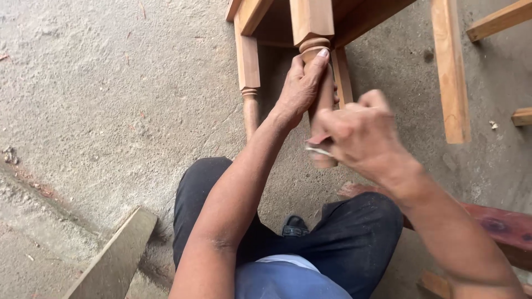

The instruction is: The person sits on the floor with an upside-down wooden chair and sands its turned legs by hand using sandpaper. They reposition the chair and work on different legs, rubbing the sandpaper along the wood, and finish by folding the sandpaper.

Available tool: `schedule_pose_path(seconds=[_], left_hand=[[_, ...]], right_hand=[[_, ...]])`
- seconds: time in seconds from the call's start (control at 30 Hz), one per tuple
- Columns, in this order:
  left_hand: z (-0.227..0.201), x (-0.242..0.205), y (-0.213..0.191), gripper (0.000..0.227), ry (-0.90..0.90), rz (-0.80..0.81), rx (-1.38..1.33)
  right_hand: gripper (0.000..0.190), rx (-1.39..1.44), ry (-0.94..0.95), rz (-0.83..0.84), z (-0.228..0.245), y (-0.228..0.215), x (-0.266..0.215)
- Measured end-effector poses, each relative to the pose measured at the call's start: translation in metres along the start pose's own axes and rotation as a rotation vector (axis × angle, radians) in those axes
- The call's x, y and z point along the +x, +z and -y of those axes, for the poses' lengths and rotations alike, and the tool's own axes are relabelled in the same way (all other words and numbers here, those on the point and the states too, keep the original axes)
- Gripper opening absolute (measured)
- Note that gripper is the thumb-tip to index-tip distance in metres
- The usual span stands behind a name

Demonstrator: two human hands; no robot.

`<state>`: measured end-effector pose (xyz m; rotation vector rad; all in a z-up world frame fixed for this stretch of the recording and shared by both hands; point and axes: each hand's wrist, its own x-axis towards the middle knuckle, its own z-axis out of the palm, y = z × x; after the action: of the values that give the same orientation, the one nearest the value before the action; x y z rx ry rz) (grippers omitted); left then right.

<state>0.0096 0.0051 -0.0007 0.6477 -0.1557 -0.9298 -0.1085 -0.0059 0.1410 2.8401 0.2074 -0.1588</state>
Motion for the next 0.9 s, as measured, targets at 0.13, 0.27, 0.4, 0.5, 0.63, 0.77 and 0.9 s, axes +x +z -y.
schedule_pose_path(seconds=[0.13,0.27,0.4,0.5,0.63,0.77,0.9], left_hand=[[0.006,0.004,-0.004,0.064,-0.02,0.045,0.019],[0.002,0.001,-0.001,0.066,-0.021,0.052,0.009],[-0.011,-0.003,0.004,0.064,-0.044,0.039,0.022],[-0.008,-0.003,0.006,0.063,-0.034,0.034,0.026],[-0.004,0.0,0.005,0.058,-0.001,0.007,0.015],[-0.003,-0.002,0.005,0.054,-0.022,0.014,-0.008],[0.0,0.002,0.001,0.053,-0.03,0.03,-0.01]], right_hand=[[0.028,-0.146,0.035,-0.003,0.013,-0.001,0.007],[0.046,-0.078,0.029,-0.037,-0.002,-0.002,-0.008],[0.055,-0.135,0.229,-0.105,-0.039,-0.011,-0.063],[0.051,0.319,0.361,-0.292,-0.027,-0.001,-0.061],[0.056,0.119,0.202,-0.296,-0.003,0.007,-0.018],[0.047,0.169,0.097,-0.245,-0.022,0.009,-0.032],[0.052,0.267,0.221,-0.339,-0.023,0.028,-0.037]])
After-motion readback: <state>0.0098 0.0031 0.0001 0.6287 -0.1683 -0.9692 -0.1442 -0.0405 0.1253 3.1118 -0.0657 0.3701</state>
